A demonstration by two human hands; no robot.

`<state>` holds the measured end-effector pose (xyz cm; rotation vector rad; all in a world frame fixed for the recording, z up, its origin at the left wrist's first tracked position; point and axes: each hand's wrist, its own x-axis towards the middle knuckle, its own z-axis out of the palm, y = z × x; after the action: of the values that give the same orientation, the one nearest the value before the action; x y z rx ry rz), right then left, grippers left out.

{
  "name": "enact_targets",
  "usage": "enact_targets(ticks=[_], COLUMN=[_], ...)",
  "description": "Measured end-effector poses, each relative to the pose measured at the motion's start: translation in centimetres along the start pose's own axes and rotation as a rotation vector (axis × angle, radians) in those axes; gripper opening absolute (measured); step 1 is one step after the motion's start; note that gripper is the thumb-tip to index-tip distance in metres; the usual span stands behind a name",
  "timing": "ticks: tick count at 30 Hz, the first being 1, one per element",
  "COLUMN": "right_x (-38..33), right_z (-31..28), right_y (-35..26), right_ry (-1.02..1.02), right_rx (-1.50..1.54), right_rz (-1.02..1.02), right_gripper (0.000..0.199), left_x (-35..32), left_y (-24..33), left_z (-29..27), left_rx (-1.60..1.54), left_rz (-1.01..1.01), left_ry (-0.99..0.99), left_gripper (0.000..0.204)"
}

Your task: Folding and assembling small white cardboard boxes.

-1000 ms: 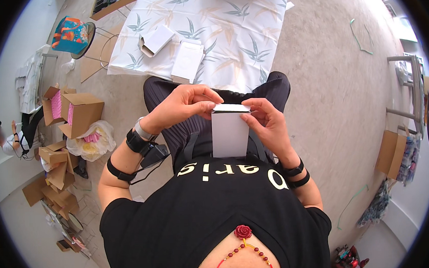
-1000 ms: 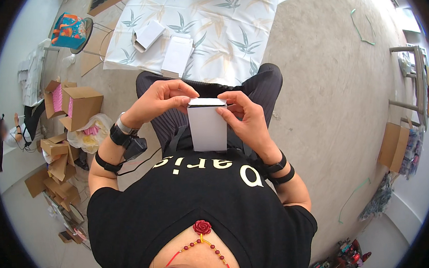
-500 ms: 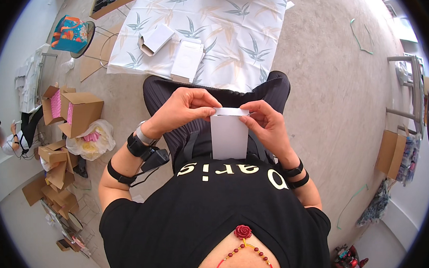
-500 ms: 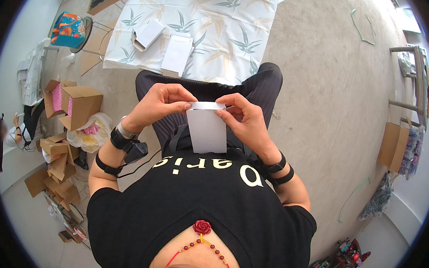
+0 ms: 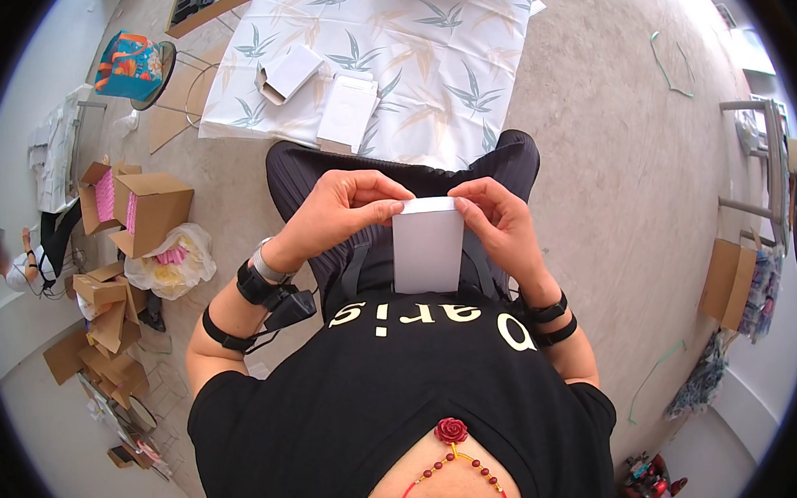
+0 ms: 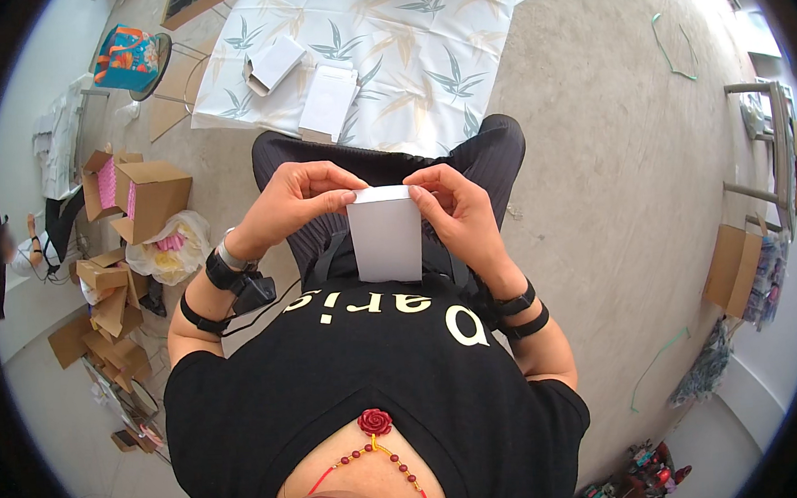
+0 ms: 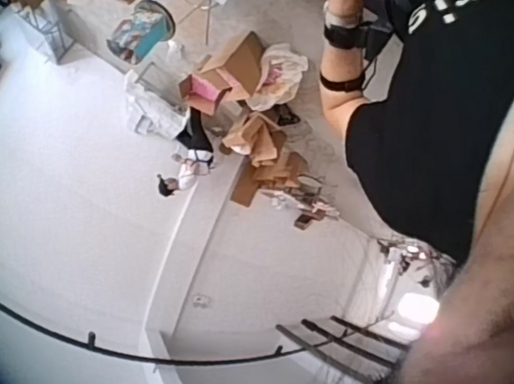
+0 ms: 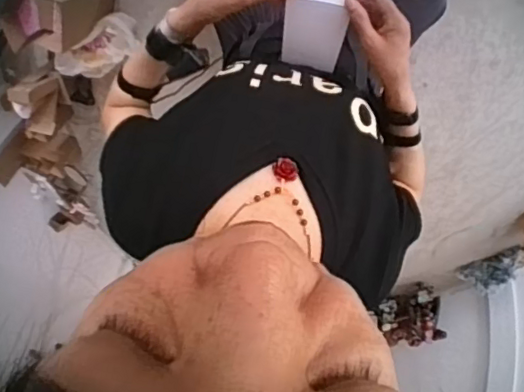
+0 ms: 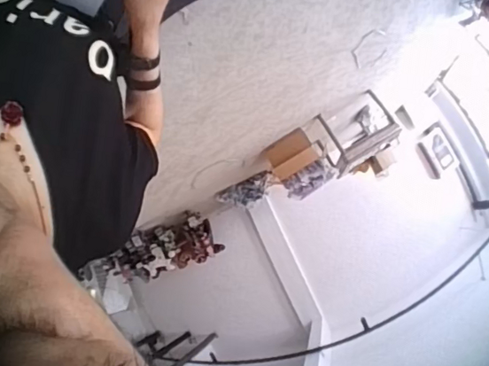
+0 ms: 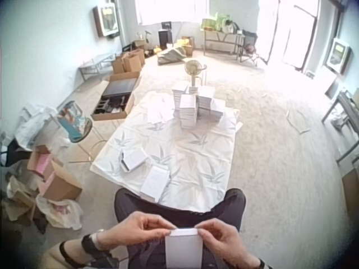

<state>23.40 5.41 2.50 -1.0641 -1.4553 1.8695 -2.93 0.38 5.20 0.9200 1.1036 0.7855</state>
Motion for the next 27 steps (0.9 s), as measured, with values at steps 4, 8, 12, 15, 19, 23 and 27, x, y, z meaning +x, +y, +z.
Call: enact_targets(ticks=[4, 8, 12, 15, 19, 23, 27], right_x=[0.0, 0.1, 0.1, 0.2, 0.3, 0.4, 0.5], right_z=[0.2, 0.5, 0.7, 0.8, 0.6, 0.3, 0.1], right_y=[0.3, 0.3, 0.1, 0.1, 0.3, 0.6, 0.3], right_ry=[0.023, 0.053, 0.065, 0.109, 0.062, 0.036, 0.017], right_rx=[-0.015, -0.044, -0.058, -0.047, -0.073, -0.084, -0.066], right_rz=[0.008, 0.022, 0.046, 0.031, 0.031, 0.047, 0.054], right_gripper=[0.015, 0.016, 0.017, 0.017, 0.016, 0.016, 0.015], left_x=[0.1, 0.1, 0.3, 0.6, 0.7, 0.9, 1.0], left_y=[-0.2, -0.3, -0.5, -0.7, -0.8, -1.6, -1.6], left_z=[0.0, 0.1, 0.2, 0.0, -0.1, -0.3, -0.4], left_rx=[-0.004, -0.009, -0.027, -0.043, -0.043, -0.059, -0.048], left_rz=[0.0, -0.009, -0.02, -0.039, -0.048, -0.066, -0.067], left_ry=[0.01, 0.028, 0.046, 0.038, 0.041, 0.039, 0.015], left_gripper=[0.02, 0.019, 0.019, 0.019, 0.02, 0.017, 0.016])
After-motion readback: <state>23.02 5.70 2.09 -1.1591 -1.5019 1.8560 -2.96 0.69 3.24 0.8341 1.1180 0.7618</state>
